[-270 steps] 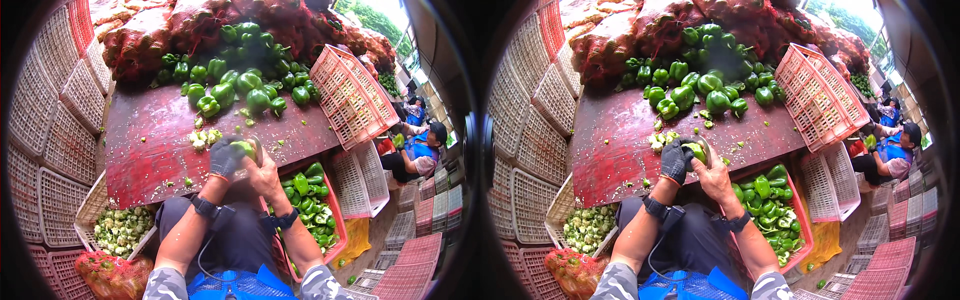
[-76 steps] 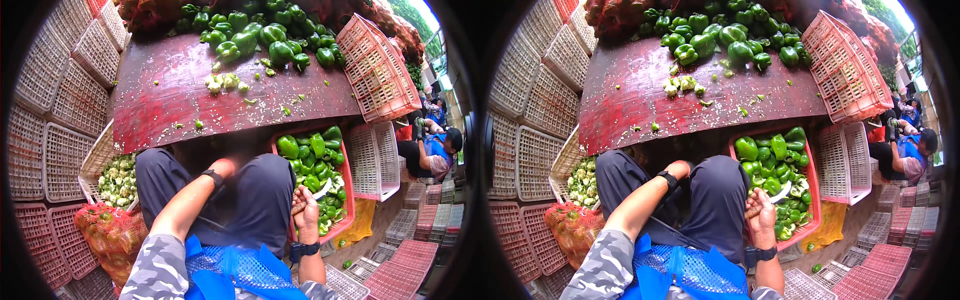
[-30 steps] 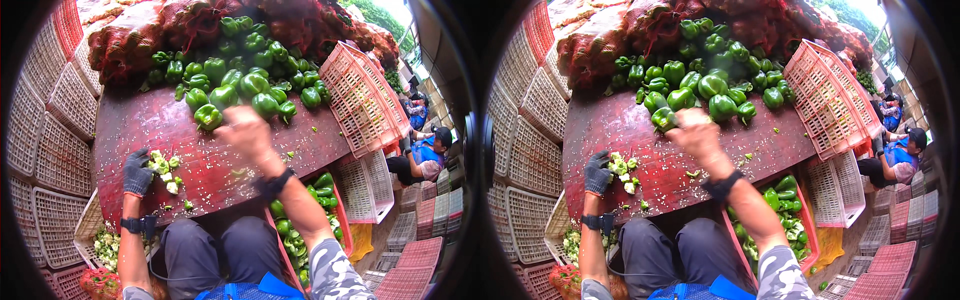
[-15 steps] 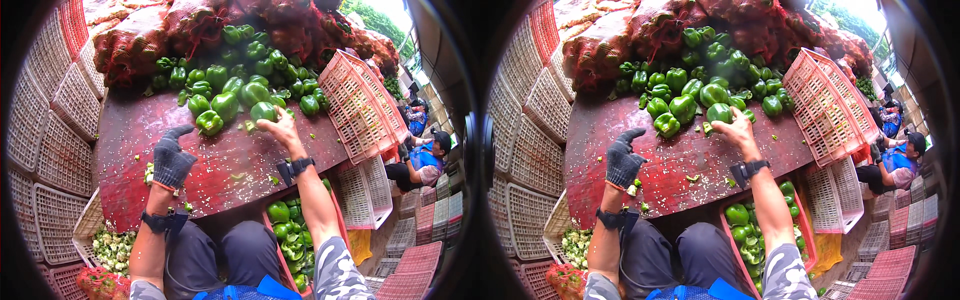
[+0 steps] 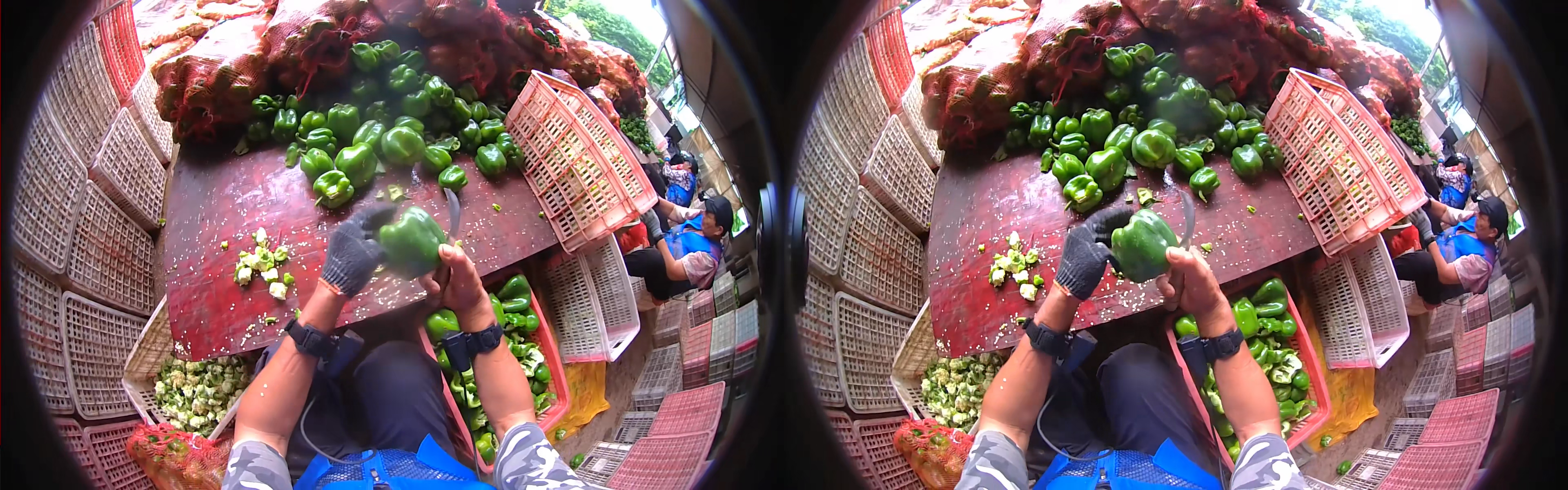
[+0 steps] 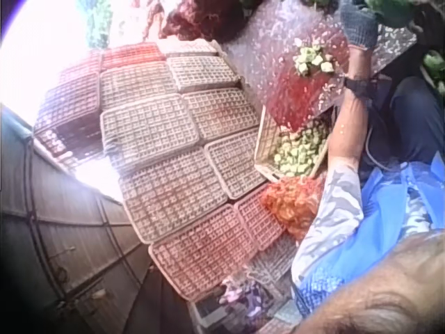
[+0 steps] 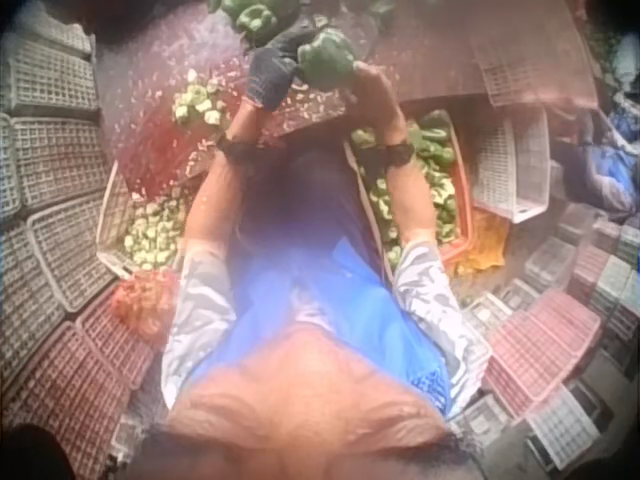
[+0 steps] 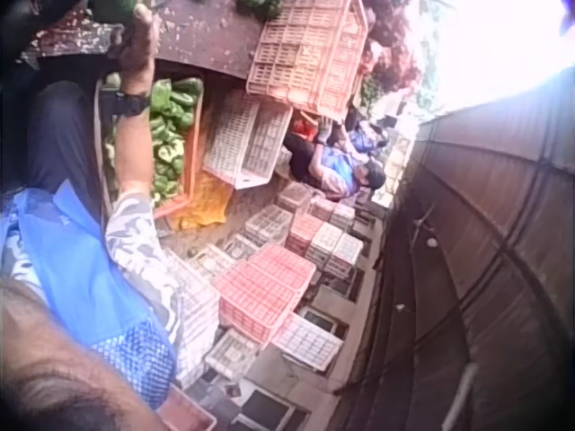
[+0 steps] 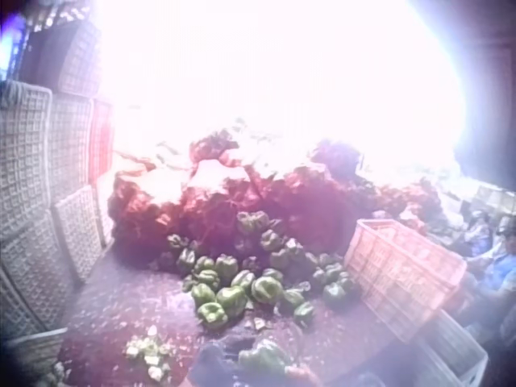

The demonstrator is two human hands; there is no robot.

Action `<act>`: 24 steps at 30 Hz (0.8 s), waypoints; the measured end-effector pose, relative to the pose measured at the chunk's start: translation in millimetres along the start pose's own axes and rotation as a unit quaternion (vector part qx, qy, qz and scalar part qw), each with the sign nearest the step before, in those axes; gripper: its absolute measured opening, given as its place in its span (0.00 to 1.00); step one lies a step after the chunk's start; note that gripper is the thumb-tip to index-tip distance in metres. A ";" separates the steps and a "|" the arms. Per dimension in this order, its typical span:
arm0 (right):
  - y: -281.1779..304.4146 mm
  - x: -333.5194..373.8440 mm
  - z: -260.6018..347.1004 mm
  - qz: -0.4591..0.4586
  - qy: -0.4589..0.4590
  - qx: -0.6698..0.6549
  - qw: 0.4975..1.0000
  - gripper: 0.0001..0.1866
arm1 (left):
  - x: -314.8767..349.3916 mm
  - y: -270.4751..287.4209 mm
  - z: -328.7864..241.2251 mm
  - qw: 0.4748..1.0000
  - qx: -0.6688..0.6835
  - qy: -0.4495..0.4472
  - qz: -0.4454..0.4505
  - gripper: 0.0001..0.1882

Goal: Coring and cleaning green bell peppers using a knife in a processing area.

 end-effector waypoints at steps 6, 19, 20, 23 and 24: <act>-13.1 21.8 -2.4 0.037 0.035 -0.114 0.992 0.45 | 30.3 -27.2 -32.3 1.000 0.003 -0.014 0.012 0.26; -24.7 27.6 14.3 -0.047 0.101 0.081 0.990 0.49 | 33.8 -21.4 -26.5 1.000 -0.028 0.004 -0.010 0.31; -28.0 26.4 13.5 -0.051 0.119 0.092 0.987 0.49 | 34.7 -21.0 -24.4 0.999 -0.012 0.041 -0.006 0.31; -36.8 21.1 0.8 -0.053 0.172 0.100 0.979 0.48 | 41.1 -27.2 -2.9 0.994 0.071 -0.037 -0.078 0.23; -41.2 17.9 -1.5 -0.059 0.182 0.119 0.974 0.48 | 41.5 -26.1 1.4 0.987 0.111 -0.056 -0.100 0.23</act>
Point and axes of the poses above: each hand's wrist, its own x-axis away from the middle knuckle, its own y-axis out of the back of the hand, z = x × y, the point moved 5 cm from there along -x, towards the middle knuckle, and after that the axes turned 6 degrees about -y, right-handed, at the moved point
